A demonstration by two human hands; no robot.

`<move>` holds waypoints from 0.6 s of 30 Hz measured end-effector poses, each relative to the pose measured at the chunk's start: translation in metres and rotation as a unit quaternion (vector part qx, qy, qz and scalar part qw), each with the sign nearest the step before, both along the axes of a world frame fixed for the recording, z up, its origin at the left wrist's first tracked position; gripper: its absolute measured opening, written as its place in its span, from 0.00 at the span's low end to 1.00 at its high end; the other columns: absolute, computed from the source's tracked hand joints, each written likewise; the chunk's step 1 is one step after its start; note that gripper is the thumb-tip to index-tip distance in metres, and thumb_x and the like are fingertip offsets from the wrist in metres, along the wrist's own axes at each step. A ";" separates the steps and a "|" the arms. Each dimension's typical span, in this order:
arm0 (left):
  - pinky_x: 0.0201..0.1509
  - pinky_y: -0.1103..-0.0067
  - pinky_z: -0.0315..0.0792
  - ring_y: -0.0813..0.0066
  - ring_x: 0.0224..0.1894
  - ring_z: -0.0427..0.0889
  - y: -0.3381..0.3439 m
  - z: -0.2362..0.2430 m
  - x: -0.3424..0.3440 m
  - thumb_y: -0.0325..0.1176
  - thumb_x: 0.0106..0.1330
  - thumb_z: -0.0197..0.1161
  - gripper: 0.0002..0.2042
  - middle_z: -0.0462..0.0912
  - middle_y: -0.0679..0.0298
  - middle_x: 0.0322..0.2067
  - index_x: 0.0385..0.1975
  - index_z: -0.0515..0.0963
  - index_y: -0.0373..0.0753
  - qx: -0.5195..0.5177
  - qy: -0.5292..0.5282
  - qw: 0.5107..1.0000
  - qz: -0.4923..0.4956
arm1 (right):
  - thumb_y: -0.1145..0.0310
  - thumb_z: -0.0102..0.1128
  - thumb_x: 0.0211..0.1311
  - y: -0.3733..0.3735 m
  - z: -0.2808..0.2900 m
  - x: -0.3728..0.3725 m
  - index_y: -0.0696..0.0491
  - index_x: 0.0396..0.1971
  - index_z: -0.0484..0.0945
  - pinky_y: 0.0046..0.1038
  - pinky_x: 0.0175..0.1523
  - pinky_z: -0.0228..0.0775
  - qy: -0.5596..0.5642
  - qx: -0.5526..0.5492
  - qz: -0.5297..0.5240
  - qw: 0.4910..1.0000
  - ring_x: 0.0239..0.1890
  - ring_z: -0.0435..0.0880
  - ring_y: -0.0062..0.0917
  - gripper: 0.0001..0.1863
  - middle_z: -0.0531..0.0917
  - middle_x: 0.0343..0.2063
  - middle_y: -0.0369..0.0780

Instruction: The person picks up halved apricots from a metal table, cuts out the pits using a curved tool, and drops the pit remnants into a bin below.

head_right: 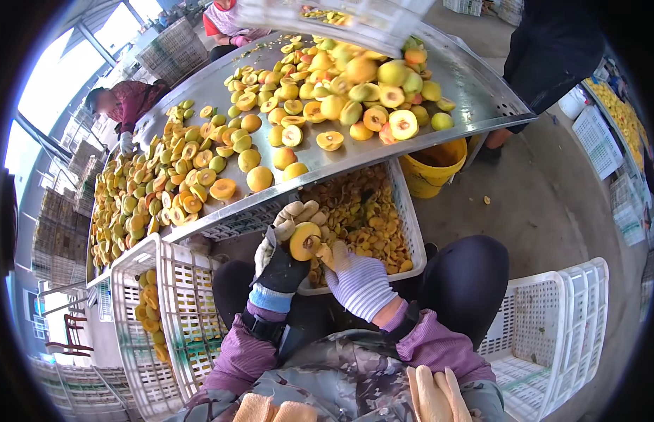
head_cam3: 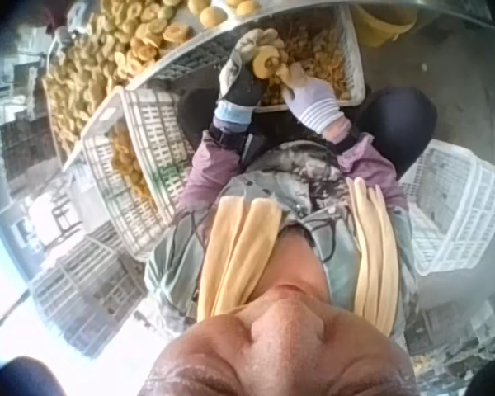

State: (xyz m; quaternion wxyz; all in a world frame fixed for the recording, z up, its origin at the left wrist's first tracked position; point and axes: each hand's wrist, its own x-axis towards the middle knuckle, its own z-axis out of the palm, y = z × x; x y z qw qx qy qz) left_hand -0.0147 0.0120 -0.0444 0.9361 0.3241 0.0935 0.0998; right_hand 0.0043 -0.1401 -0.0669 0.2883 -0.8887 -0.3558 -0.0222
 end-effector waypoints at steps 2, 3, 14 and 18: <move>0.50 0.72 0.72 0.66 0.45 0.76 0.008 0.000 0.000 0.41 0.69 0.49 0.18 0.76 0.55 0.44 0.50 0.70 0.34 0.016 -0.040 0.995 -0.091 | 0.66 0.59 0.54 0.000 -0.003 -0.002 0.57 0.40 0.66 0.41 0.26 0.72 0.052 -0.009 -0.003 0.999 0.22 0.80 0.43 0.18 0.79 0.22 0.48; 0.50 0.74 0.72 0.67 0.45 0.76 0.010 -0.002 -0.001 0.44 0.70 0.48 0.20 0.76 0.55 0.43 0.50 0.70 0.33 0.053 -0.002 0.992 -0.111 | 0.66 0.59 0.54 -0.001 -0.002 -0.002 0.57 0.40 0.66 0.41 0.26 0.72 0.054 -0.008 -0.003 0.999 0.22 0.80 0.43 0.18 0.79 0.22 0.48; 0.49 0.67 0.75 0.58 0.47 0.74 0.007 -0.008 -0.008 0.37 0.61 0.58 0.23 0.75 0.50 0.42 0.53 0.66 0.31 -0.057 -0.023 0.990 -0.126 | 0.64 0.57 0.56 -0.005 -0.001 -0.007 0.59 0.39 0.67 0.39 0.23 0.72 0.019 0.010 0.000 1.000 0.19 0.80 0.40 0.17 0.78 0.16 0.44; 0.47 0.67 0.76 0.58 0.47 0.75 0.004 -0.013 -0.007 0.35 0.59 0.57 0.23 0.75 0.49 0.42 0.52 0.66 0.31 -0.073 -0.057 0.990 -0.104 | 0.65 0.59 0.54 -0.003 0.006 -0.009 0.58 0.42 0.68 0.40 0.23 0.71 0.029 0.016 -0.006 0.999 0.18 0.79 0.42 0.18 0.77 0.15 0.44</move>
